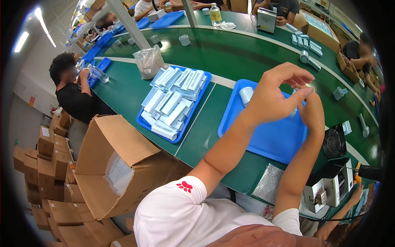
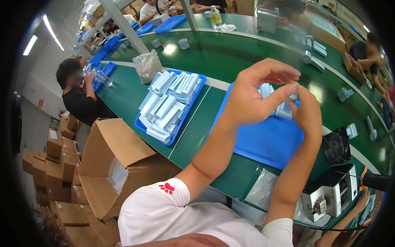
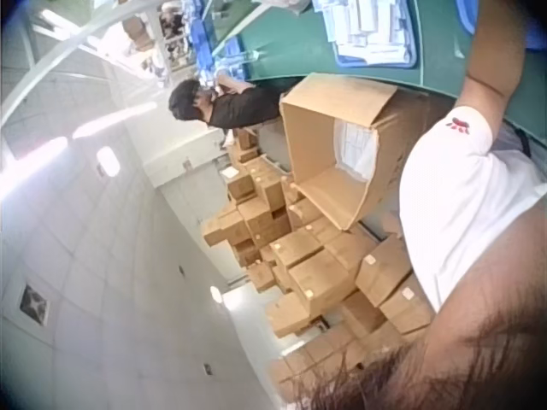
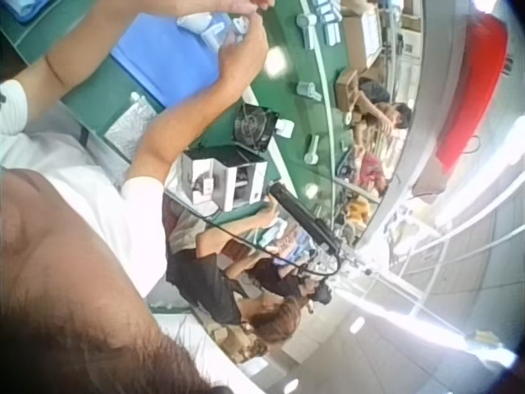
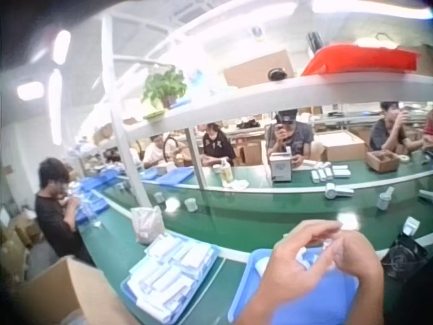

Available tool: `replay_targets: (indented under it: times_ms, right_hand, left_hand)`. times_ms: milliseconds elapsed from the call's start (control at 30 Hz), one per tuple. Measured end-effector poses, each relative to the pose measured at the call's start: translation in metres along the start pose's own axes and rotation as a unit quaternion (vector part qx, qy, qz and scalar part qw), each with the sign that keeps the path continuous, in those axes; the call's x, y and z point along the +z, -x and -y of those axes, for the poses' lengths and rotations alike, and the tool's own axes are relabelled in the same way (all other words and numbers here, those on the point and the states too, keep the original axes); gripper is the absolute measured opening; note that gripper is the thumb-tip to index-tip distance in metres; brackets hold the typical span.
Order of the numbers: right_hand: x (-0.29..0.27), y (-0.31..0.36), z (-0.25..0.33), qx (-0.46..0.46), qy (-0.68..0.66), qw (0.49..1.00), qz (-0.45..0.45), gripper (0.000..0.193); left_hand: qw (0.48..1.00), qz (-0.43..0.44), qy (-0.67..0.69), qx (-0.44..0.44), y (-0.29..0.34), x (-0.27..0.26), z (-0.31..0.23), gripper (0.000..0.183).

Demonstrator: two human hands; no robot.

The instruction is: The person uses a handheld electric screwdriver to fasten screws into light blue plastic housings. They repeatedly pick up a housing, drive screws into it, and place the finished unit into a blue tray. The person also handles a small cylindrical component, attaching it to the housing before placing the assembly in the tray.

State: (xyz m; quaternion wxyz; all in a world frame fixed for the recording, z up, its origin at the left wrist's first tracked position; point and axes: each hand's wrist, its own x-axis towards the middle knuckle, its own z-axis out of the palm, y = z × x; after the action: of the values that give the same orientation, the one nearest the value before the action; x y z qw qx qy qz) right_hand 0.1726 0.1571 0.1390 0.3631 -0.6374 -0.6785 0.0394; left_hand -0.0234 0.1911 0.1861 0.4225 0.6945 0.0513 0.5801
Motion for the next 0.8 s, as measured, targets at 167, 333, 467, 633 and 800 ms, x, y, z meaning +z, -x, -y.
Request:
replay_targets:
  times_ms: [167, 333, 467, 633, 800]
  right_hand:
    - [0.0, -0.004, 0.001, 0.0, 0.013, 0.998, -0.064, 0.037]
    - [-0.016, 0.002, 0.032, -0.113, -0.12, 0.971, -0.173, 0.026]
    - [-0.026, 0.034, 0.086, -0.174, -0.296, 0.917, -0.205, 0.019]
    - [-0.026, 0.07, 0.141, -0.132, -0.254, 0.927, -0.243, 0.009]
    - [-0.023, 0.083, 0.155, -0.129, -0.241, 0.922, -0.273, 0.005]
  left_hand:
    - [0.999, 0.004, 0.036, -0.018, -0.001, 0.002, -0.001, 0.02]
    - [0.999, -0.012, 0.052, -0.003, 0.0, 0.008, -0.005, 0.018]
    - [0.997, -0.019, -0.019, 0.078, 0.005, 0.02, -0.024, 0.022]
    - [0.989, 0.026, 0.062, 0.132, 0.015, 0.032, -0.042, 0.032]
    - [0.985, 0.01, 0.098, 0.142, 0.024, 0.038, -0.062, 0.026]
